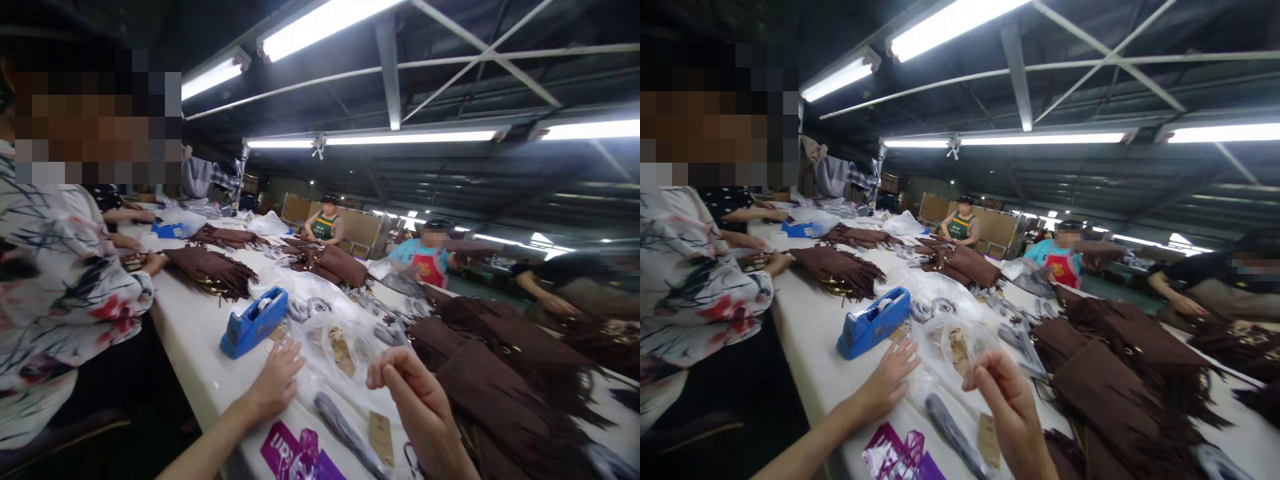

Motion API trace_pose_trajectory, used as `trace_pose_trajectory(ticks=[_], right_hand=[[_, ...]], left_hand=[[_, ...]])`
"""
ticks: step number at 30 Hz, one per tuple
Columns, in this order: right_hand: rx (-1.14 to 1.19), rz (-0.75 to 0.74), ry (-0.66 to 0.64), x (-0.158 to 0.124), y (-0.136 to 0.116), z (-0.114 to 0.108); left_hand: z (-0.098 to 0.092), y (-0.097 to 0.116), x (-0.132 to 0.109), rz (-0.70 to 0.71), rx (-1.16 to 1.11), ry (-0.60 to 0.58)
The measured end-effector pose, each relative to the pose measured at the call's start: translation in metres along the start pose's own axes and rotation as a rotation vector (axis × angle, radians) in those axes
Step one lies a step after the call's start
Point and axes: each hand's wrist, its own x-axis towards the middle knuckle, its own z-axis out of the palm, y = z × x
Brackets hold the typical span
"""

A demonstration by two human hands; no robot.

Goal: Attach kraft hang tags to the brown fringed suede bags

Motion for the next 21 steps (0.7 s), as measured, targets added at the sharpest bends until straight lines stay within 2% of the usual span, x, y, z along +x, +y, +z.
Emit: trace_pose_trajectory(ticks=[2, 3, 4, 6, 7, 8, 10, 12, 13, 15, 17, 21], right_hand=[[-0.245, -0.015, -0.069, -0.032, -0.002, -0.008], [-0.352, -0.041, -0.093, -0.046, -0.002, -0.008], [-0.444, -0.101, -0.103, -0.059, -0.002, -0.007], [-0.599, -0.282, -0.111, -0.081, -0.001, -0.002], [-0.666, -0.373, -0.127, -0.089, -0.002, -0.001], [-0.725, -0.399, -0.166, -0.096, -0.004, -0.002], [-0.731, -0.371, -0.242, -0.109, -0.013, -0.01], [-0.612, -0.271, -0.205, -0.121, -0.025, -0.026], [-0.546, -0.221, -0.121, -0.128, -0.032, -0.036], [-0.478, -0.113, 0.144, -0.142, -0.042, -0.055], [-0.503, -0.028, 0.354, -0.156, -0.046, -0.072], [-0.617, -0.047, 0.488, -0.175, -0.044, -0.105]], left_hand=[[-0.008, 0.017, 0.003, -0.063, -0.268, 0.107], [-0.011, 0.032, 0.005, -0.098, -0.477, 0.114], [-0.011, 0.049, 0.006, -0.134, -0.712, 0.079], [-0.007, 0.088, 0.008, -0.212, -1.142, -0.073], [-0.002, 0.107, 0.009, -0.257, -1.285, -0.154], [0.004, 0.125, 0.01, -0.301, -1.369, -0.222], [0.019, 0.154, 0.012, -0.36, -1.4, -0.328], [0.035, 0.176, 0.015, -0.333, -1.345, -0.431], [0.042, 0.186, 0.017, -0.284, -1.302, -0.483], [0.056, 0.206, 0.019, -0.144, -1.197, -0.559], [0.07, 0.228, 0.018, 0.012, -1.1, -0.617], [0.1, 0.276, 0.019, 0.224, -0.973, -0.689]])
